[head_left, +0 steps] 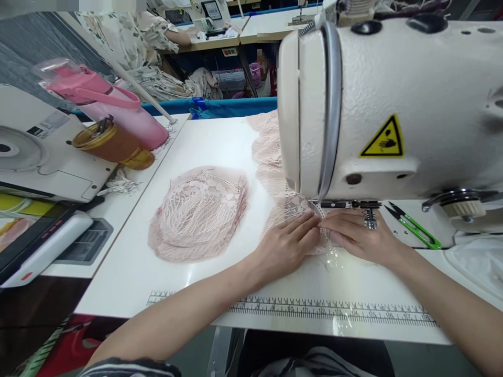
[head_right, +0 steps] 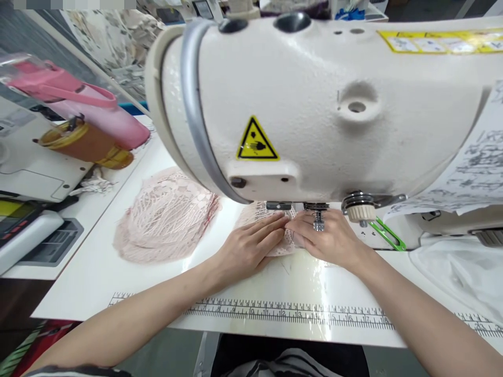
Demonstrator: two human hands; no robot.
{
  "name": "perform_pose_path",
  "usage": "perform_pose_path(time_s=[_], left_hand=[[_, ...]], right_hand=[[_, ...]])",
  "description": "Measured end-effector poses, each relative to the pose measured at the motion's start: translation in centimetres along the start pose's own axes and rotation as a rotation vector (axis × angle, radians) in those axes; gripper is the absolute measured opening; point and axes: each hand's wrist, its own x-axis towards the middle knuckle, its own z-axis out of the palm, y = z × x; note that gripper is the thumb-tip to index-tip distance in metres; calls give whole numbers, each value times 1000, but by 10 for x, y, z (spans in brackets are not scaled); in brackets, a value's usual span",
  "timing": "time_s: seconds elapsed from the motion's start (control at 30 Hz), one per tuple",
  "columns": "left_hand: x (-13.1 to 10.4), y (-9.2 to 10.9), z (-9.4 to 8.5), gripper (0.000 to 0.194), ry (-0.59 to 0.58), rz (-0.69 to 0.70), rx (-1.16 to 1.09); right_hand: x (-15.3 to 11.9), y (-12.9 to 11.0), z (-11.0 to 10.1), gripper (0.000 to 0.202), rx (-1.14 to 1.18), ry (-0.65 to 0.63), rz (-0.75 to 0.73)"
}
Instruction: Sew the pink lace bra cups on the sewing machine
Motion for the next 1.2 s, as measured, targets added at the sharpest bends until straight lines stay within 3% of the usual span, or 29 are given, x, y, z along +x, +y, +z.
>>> perform_pose_path(time_s=[0.27, 0.37, 0.5, 0.87, 1.2], left_hand=[[-2, -6, -7, 26, 53, -6, 33], [-3, -8, -9, 18, 25, -53, 39], [-2, -10, -11, 23, -3, -86, 43], [0, -14, -8, 27, 2, -155, 43], [2, -12, -6, 30, 10, -178, 92]], right_hand=[[5, -11, 5, 18, 171, 35, -103], [1, -17, 11, 27, 122, -40, -56], [-1, -20, 15, 29, 127, -119, -26], [1, -16, 20, 28, 174, -156, 15], [2, -8, 26, 29, 160, -113, 24]])
